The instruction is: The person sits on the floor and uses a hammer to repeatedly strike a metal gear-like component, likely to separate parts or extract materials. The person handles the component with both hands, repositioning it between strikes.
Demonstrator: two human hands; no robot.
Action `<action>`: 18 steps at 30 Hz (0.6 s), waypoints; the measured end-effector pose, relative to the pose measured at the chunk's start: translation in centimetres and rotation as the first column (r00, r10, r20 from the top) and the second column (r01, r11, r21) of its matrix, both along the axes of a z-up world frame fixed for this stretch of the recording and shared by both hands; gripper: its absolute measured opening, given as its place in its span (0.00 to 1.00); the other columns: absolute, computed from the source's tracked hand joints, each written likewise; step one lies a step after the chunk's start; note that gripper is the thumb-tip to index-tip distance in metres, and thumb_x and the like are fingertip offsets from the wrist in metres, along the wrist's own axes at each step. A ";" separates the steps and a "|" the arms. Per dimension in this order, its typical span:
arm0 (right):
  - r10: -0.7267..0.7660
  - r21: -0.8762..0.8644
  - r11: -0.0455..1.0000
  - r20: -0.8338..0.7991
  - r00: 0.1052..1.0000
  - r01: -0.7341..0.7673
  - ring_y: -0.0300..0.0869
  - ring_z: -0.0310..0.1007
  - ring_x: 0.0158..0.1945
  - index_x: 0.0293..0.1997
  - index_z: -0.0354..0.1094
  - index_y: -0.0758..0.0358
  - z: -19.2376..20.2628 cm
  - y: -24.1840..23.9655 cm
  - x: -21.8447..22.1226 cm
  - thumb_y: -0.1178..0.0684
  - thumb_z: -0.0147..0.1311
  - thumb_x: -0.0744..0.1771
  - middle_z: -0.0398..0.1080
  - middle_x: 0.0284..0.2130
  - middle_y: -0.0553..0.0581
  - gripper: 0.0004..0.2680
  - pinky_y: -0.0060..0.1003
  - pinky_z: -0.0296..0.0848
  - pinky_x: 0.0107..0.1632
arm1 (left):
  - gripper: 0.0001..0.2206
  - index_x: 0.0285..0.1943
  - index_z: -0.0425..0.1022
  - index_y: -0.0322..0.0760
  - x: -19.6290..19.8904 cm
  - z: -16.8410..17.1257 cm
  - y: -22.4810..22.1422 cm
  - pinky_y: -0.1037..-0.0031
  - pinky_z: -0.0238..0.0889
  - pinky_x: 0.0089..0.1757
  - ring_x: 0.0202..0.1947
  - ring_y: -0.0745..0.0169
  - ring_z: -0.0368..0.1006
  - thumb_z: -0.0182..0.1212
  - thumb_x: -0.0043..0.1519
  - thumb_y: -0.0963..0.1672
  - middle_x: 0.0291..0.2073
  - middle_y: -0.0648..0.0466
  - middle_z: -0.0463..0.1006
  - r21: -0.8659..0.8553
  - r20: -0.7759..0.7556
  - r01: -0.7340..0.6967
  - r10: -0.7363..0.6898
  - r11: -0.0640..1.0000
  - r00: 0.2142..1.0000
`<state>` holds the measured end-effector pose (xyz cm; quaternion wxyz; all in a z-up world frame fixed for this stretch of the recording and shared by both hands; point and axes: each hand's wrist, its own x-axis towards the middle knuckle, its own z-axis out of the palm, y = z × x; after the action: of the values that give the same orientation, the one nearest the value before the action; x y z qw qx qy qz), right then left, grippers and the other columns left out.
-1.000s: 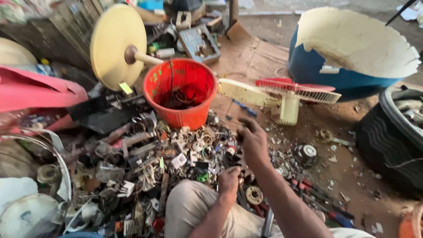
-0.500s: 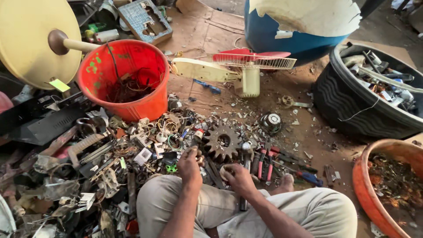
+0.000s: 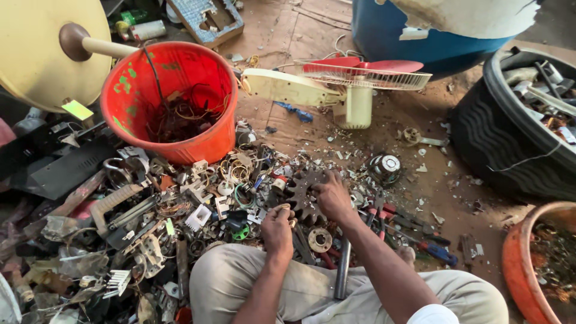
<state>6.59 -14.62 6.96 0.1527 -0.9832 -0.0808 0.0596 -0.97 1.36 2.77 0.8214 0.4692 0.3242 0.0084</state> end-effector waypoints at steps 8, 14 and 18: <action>-0.100 0.214 0.970 -0.077 0.992 0.114 0.58 0.57 0.68 0.44 0.78 0.58 -1.6 -0.3 -0.4 0.51 0.54 0.67 0.53 0.69 0.63 0.07 0.53 0.58 0.68 | 0.07 0.43 0.81 0.30 -0.2 0.7 -0.4 0.77 0.63 0.25 0.22 0.66 0.73 0.61 0.61 0.40 0.29 0.53 0.80 0.004 -0.035 0.039 -0.038 0.999 0.999; -0.215 0.558 0.809 -0.012 0.977 0.185 0.51 0.69 0.56 0.42 0.77 0.70 -0.6 -2.0 -2.4 0.54 0.58 0.67 0.67 0.59 0.64 0.08 0.43 0.71 0.57 | 0.08 0.44 0.83 0.27 -0.2 0.9 -0.5 0.77 0.66 0.30 0.27 0.69 0.72 0.65 0.60 0.40 0.31 0.53 0.81 0.123 0.004 0.106 -0.108 0.987 0.994; -0.311 0.700 0.466 -0.444 0.840 0.542 0.44 0.65 0.38 0.46 0.76 0.68 0.0 -1.5 -6.4 0.52 0.56 0.70 0.71 0.38 0.59 0.09 0.39 0.66 0.42 | 0.11 0.49 0.82 0.30 -0.6 2.1 -0.5 0.79 0.70 0.35 0.32 0.71 0.77 0.66 0.58 0.40 0.36 0.55 0.85 0.187 0.116 0.277 -0.301 0.943 0.947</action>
<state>0.15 -16.09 6.92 0.5983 -0.7760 0.1718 0.1015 -1.59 0.89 4.90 0.7923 0.5774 0.1903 -0.0517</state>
